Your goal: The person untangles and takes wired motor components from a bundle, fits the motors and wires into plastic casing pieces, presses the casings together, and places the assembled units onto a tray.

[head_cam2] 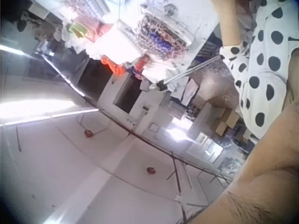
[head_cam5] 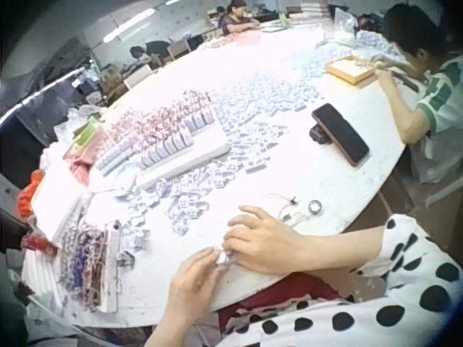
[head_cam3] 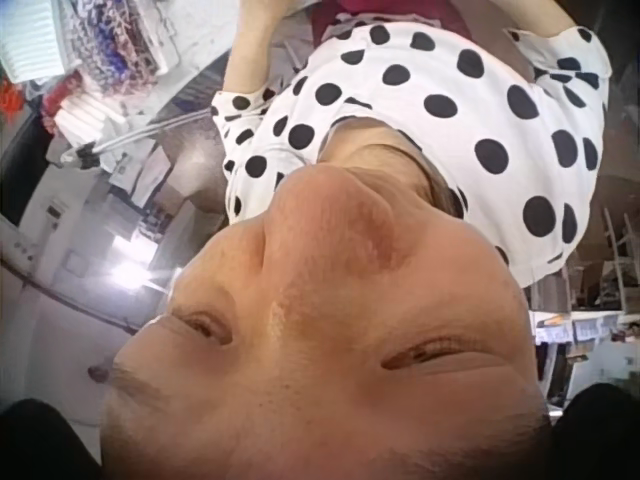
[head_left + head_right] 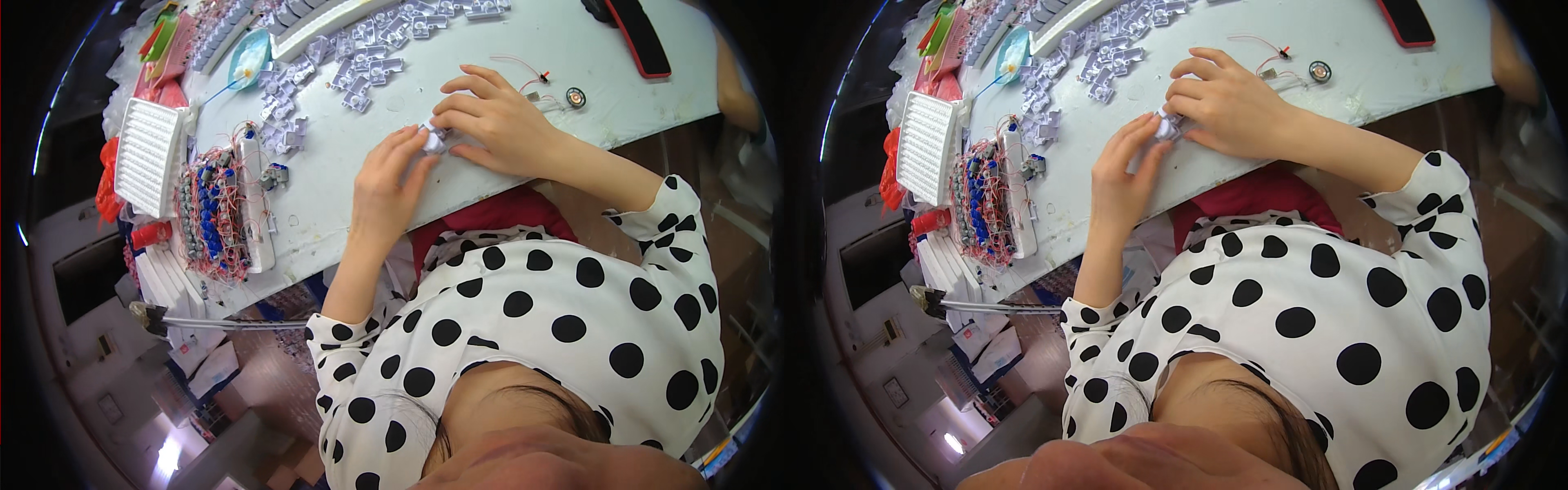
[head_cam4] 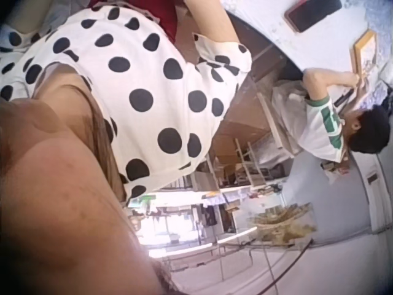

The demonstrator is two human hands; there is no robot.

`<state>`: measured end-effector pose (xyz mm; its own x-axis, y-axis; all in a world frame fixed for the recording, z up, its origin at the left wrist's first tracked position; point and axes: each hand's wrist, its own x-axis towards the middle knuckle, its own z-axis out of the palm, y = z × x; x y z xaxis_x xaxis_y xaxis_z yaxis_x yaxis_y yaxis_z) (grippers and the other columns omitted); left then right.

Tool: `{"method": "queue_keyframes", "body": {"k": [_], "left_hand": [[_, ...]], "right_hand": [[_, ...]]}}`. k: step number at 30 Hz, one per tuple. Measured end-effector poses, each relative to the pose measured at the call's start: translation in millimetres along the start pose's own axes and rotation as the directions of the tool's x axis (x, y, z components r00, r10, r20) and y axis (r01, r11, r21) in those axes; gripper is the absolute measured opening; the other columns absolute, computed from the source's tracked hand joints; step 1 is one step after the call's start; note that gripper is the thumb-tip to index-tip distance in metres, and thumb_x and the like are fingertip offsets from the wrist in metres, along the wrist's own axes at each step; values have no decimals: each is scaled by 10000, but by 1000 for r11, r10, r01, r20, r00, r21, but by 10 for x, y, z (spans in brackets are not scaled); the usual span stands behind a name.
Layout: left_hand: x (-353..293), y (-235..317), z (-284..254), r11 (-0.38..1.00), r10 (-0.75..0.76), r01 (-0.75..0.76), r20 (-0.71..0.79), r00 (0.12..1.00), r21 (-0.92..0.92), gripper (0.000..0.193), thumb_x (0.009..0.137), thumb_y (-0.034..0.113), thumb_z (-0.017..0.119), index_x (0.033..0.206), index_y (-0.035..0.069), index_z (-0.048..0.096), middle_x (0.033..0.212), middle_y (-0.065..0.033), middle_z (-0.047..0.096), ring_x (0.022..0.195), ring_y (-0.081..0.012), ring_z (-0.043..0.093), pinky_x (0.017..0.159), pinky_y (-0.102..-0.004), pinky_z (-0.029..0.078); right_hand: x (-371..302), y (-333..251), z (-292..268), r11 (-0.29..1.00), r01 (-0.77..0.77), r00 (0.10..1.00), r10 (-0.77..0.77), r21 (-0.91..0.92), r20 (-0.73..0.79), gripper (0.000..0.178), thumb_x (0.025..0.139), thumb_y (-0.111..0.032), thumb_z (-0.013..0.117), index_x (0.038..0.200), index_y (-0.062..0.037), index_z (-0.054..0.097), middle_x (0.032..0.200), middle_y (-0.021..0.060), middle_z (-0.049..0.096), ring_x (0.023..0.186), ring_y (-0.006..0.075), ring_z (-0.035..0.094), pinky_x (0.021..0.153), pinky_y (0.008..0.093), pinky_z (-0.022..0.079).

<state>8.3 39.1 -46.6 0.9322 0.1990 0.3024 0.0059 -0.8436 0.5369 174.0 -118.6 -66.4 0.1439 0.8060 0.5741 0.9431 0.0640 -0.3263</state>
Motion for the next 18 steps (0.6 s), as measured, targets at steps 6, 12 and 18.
{"method": "queue_keyframes", "body": {"k": [6, 12, 18], "left_hand": [[192, -22, -131, 981, -122, 125, 30, 992, -151, 342, 813, 64, 790, 1140, 40, 693, 1108, -123, 680, 985, -279, 644, 854, -364, 528], [254, -29, -68, 990, -81, 76, -35, 996, -115, 286, 808, 46, 791, 1065, 11, 672, 985, -115, 658, 939, -255, 627, 811, -352, 515], [269, -49, -85, 998, 48, -51, -80, 996, -32, 309, 803, 41, 788, 1083, 5, 660, 985, -130, 653, 912, -268, 618, 814, -355, 506]], "right_hand": [[78, 109, 133, 979, -137, 991, 134, 149, 28, 313, 746, -142, 803, 1034, -82, 694, 1043, 68, 643, 1156, 278, 529, 1018, 448, 415], [185, 149, 78, 963, -177, 984, 166, 205, 66, 250, 739, -172, 806, 949, -77, 708, 983, 50, 670, 1080, 253, 563, 996, 414, 404], [189, 132, 29, 962, -159, 987, 148, 221, 68, 241, 743, -134, 810, 956, -77, 713, 936, 72, 658, 1033, 271, 560, 976, 409, 395]]}}
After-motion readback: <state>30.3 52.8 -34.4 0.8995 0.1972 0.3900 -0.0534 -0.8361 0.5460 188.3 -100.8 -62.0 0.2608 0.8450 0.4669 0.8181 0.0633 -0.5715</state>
